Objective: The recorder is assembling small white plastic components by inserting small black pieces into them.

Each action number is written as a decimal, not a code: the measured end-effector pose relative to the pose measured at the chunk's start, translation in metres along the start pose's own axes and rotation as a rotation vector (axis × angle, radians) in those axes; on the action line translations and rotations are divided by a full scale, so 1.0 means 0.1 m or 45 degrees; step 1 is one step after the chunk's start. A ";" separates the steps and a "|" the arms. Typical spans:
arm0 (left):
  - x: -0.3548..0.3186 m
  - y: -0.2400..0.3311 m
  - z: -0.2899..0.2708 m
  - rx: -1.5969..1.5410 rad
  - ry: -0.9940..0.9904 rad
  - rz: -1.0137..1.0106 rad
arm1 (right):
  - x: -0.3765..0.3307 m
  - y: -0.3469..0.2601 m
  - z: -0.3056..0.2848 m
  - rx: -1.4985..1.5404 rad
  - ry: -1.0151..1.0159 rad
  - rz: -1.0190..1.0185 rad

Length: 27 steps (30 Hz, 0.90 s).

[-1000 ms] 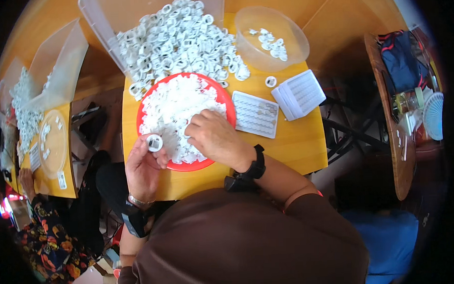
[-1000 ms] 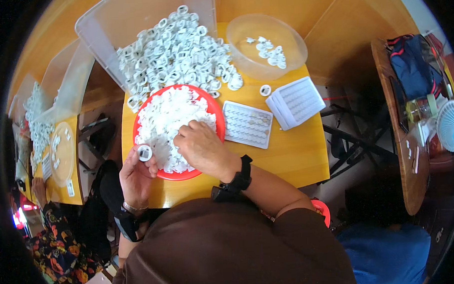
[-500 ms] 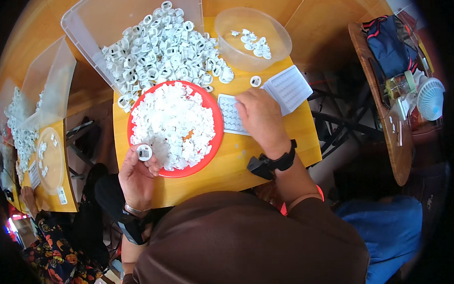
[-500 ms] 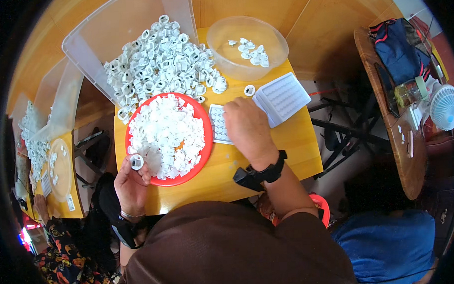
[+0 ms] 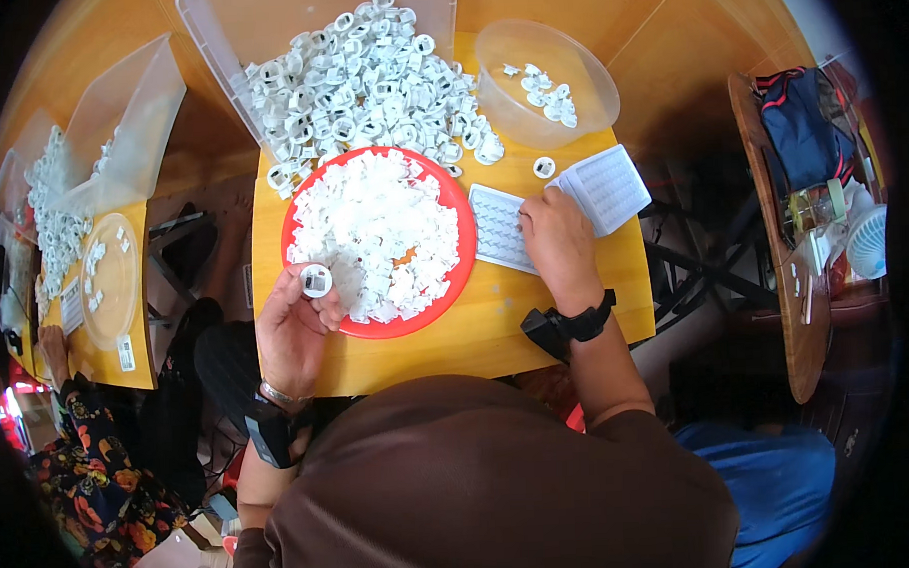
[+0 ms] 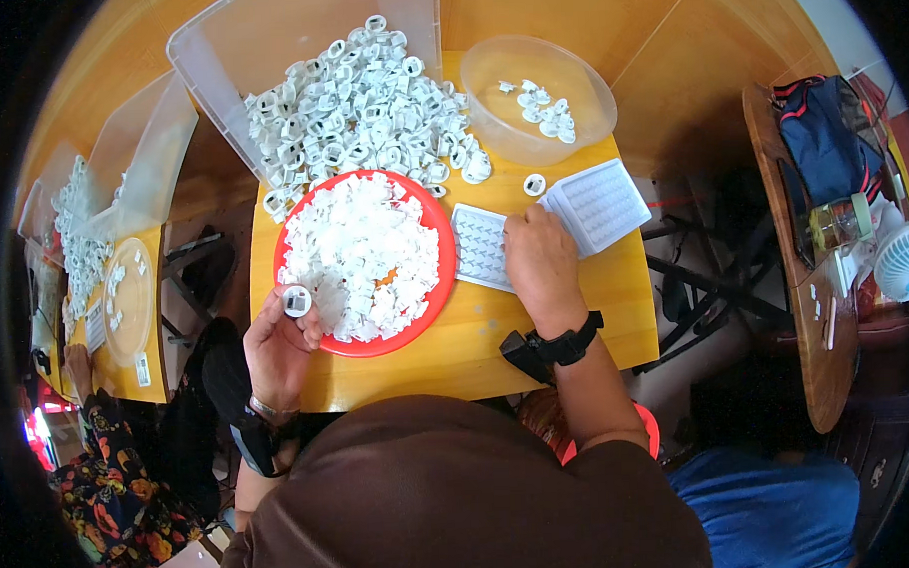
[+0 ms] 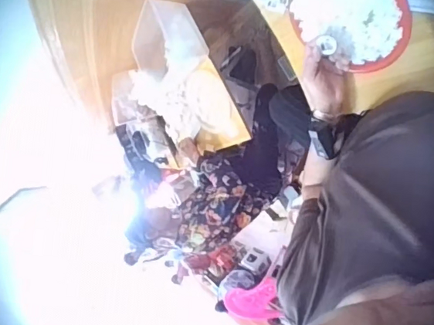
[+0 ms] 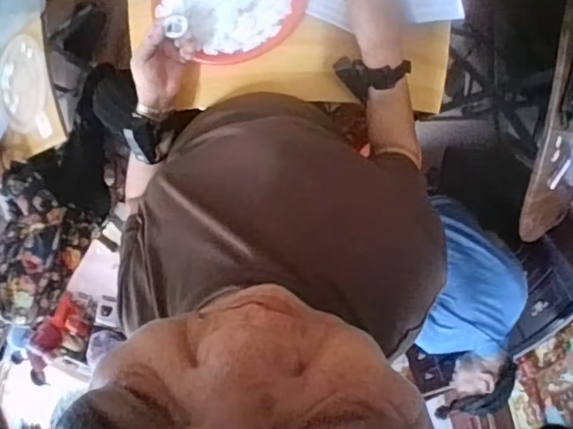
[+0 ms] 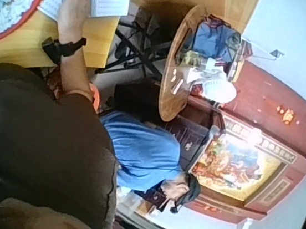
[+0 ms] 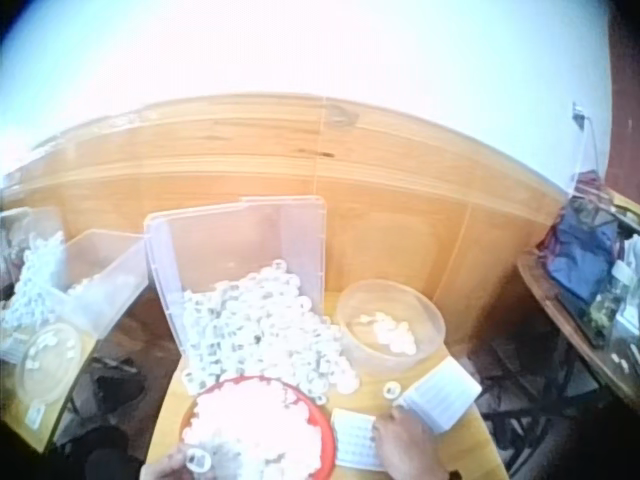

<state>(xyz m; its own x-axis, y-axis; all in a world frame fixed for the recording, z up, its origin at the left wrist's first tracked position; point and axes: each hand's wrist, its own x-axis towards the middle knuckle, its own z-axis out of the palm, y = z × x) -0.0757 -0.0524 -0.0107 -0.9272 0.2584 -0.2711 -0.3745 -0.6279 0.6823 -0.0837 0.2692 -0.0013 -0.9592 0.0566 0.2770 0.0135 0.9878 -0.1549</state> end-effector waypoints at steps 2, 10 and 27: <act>-0.01 0.00 0.01 0.001 0.010 0.004 | 0.01 -0.05 -0.01 -0.085 -0.036 -0.056; -0.05 -0.01 0.02 0.034 -0.037 0.002 | 0.02 -0.09 0.01 0.075 -0.006 -0.013; -0.17 -0.04 0.13 0.054 -0.256 -0.089 | 0.13 -0.09 0.12 0.327 -0.041 0.029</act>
<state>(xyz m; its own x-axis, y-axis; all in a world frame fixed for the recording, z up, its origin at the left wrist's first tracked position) -0.0583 -0.0451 0.0000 -0.8775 0.4443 -0.1805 -0.4333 -0.5732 0.6955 -0.0998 0.2594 -0.0077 -0.9681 0.0693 0.2408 -0.0332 0.9170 -0.3974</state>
